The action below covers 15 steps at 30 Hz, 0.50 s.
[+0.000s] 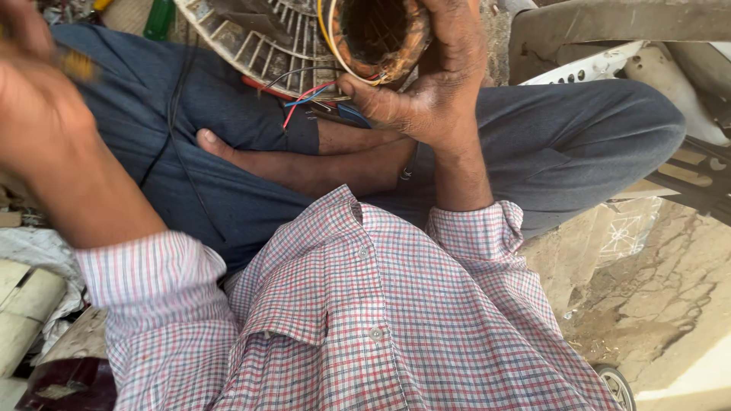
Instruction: The person sits on the ground holding a fan motor stator with copper windings and scrapes material from the winding slots using a small flat blade, working around the coil and turning the part as they go. They continue scraping and picking at the windings, then hold the stator over the fan base near the end.
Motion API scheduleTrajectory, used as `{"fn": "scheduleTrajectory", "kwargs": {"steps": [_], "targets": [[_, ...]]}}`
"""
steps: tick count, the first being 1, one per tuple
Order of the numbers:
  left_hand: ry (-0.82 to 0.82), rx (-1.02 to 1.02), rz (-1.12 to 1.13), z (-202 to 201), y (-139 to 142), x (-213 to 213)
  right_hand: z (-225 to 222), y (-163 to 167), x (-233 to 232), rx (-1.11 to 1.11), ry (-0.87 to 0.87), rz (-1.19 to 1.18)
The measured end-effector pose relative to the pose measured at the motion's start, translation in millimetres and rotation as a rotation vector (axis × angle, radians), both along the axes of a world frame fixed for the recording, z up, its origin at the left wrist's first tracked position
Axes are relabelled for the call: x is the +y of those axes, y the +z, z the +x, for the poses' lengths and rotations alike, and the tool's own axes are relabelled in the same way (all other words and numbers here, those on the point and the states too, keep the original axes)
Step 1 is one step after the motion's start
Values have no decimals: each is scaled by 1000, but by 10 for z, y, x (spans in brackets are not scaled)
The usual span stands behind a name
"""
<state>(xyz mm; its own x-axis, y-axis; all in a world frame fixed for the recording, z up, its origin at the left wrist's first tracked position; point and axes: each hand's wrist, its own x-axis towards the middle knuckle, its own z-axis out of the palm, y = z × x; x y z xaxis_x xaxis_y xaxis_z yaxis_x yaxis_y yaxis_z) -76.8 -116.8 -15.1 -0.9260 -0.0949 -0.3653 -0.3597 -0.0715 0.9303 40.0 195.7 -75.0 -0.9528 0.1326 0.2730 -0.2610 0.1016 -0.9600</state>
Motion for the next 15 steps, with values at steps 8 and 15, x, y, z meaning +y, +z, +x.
{"fn": "scheduleTrajectory", "kwargs": {"steps": [8, 15], "targets": [[-537, 245, -108, 789, 438, 773, -37, 57, -40, 0, -12, -11], [-693, 757, -676, 755, 644, 1204, -32, 17, -34, -25, -62, 42]]}}
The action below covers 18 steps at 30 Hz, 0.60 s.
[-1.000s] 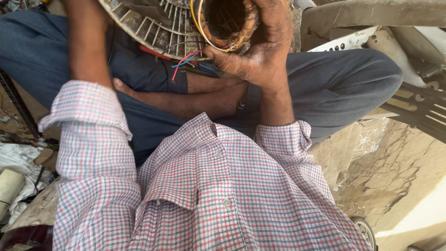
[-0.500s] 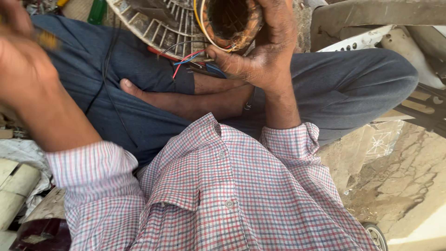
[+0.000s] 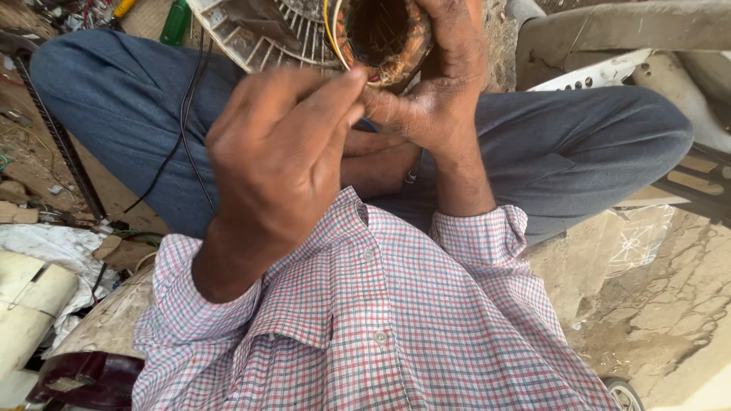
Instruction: The person sits on the ground holding a fan motor stator with copper windings and scrapes material from the winding slots using a small flat blade, working around the coil and turning the part as they go. They continue scraping and picking at the windings, then hold the stator over the fan base near the end.
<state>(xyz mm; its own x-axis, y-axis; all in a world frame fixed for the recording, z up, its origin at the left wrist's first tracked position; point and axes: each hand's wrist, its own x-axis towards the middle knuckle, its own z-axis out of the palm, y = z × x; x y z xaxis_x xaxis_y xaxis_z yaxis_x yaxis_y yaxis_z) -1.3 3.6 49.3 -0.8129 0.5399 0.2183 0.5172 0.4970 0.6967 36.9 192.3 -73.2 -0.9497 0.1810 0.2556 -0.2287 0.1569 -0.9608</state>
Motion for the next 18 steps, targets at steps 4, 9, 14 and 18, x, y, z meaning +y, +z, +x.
{"fn": "scheduleTrajectory", "kwargs": {"steps": [4, 9, 14, 18], "targets": [[-41, 79, -45, -39, -132, 62, -24, -63, -1, 37, -31, 51], [-35, 71, -48, 12, -217, 42, 20, -65, 11, 13, -4, 40], [-67, 99, -35, -24, -296, -22, -16, -59, -7, 39, 39, -36], [-107, 156, -38, -76, -388, -44, -69, -70, -2, 96, 53, -8]]}}
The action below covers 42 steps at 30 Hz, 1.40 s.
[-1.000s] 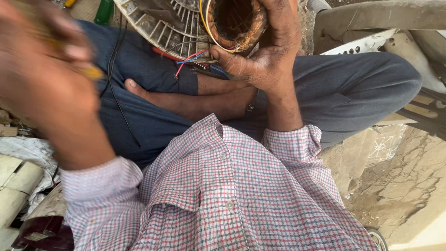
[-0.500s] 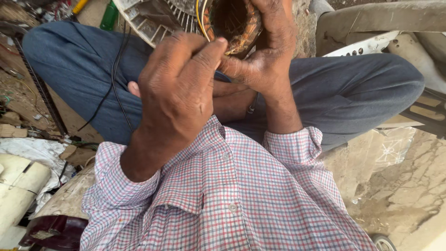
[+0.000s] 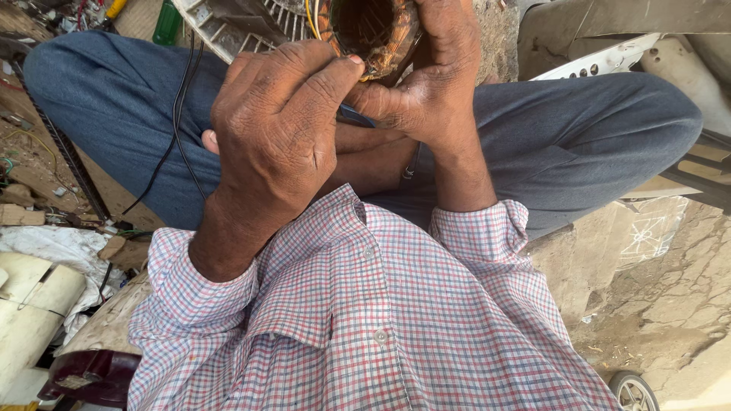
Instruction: The person sits on the ground holding a fan motor stator with copper windings and scrapes material from the winding slots using a small flat blade, working around the coil and turning the part as they go. They continue scraping and picking at the windings, then hold the stator over the fan base near the end.
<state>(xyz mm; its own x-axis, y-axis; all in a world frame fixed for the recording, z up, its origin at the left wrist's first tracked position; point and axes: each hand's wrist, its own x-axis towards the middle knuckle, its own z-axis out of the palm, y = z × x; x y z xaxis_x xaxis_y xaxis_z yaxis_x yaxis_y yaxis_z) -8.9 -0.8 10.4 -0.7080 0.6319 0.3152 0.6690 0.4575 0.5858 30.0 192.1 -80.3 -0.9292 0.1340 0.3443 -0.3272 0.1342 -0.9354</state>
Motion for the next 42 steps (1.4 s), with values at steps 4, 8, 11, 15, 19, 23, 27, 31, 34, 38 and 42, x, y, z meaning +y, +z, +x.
{"fn": "scheduleTrajectory", "kwargs": {"steps": [4, 8, 11, 15, 19, 23, 27, 31, 34, 38, 42], "targets": [[-29, 19, -12, -26, -7, -20, 16, 10, 7, -42, 22, -70], [-58, 66, -16, -78, 15, -2, 6, 18, 11, -6, -11, -6], [-59, 108, -10, -102, 17, 43, -20, 33, 17, 20, -7, -9], [-105, 111, 15, -131, 1, 61, -32, 55, 65, -25, 58, -59], [-125, 127, 8, -149, -10, -8, -34, 80, 82, -39, 67, -61], [-116, 100, 0, -119, -16, -34, -8, 91, 59, -69, 72, -85], [-101, 157, 10, -107, -16, 40, -5, 64, 60, -53, 16, -11], [-129, 200, -48, -121, 43, 75, -14, 43, 57, -38, -1, 35], [-113, 138, -41, -135, 98, 32, -1, 38, 61, -48, 46, -93], [-47, 174, 98, -111, 121, -16, 32, 83, 112, -155, 107, -189], [-11, 65, 74, -134, 104, -47, 21, 73, 147, -125, 115, -103]]}}
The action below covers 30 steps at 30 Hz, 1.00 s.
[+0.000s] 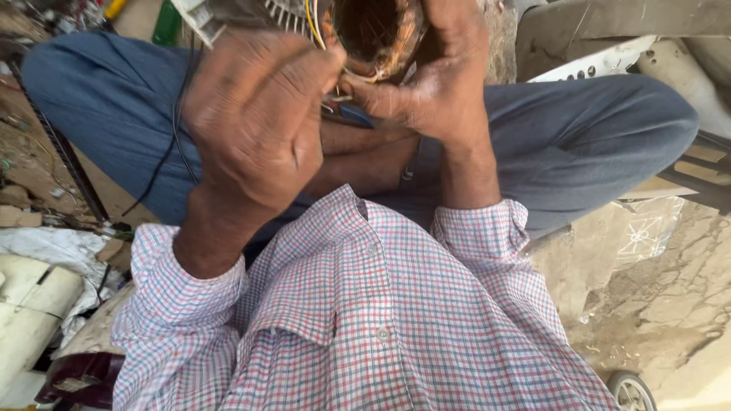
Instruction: The person sits on the ground holding a fan motor stator with copper windings and scrapes material from the winding slots using a small flat blade, working around the coil and turning the part as they go. They continue scraping and picking at the windings, then hold the stator over the fan base near the end.
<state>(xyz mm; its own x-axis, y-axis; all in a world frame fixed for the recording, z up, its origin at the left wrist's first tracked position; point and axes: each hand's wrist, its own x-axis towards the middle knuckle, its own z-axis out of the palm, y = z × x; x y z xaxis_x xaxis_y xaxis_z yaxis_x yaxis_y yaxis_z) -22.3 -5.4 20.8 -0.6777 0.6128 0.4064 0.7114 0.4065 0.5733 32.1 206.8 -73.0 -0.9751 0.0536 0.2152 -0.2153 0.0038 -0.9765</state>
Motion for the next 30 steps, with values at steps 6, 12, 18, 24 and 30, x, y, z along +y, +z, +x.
{"fn": "scheduleTrajectory", "kwargs": {"steps": [6, 12, 18, 24, 30], "targets": [[-34, 23, -34, 44, -66, 119, -38, -76, -26, 84, -25, -14], [-56, 93, -56, 38, -111, 113, -60, -37, -13, 93, -59, 86], [-79, 94, -43, 25, -112, 150, -55, -13, -45, 78, -58, 36], [-63, 30, -51, 21, -23, 43, -66, 4, -35, 52, -57, -10], [2, -318, 93, 24, 39, 19, -18, 36, -43, -50, -14, -62]]}}
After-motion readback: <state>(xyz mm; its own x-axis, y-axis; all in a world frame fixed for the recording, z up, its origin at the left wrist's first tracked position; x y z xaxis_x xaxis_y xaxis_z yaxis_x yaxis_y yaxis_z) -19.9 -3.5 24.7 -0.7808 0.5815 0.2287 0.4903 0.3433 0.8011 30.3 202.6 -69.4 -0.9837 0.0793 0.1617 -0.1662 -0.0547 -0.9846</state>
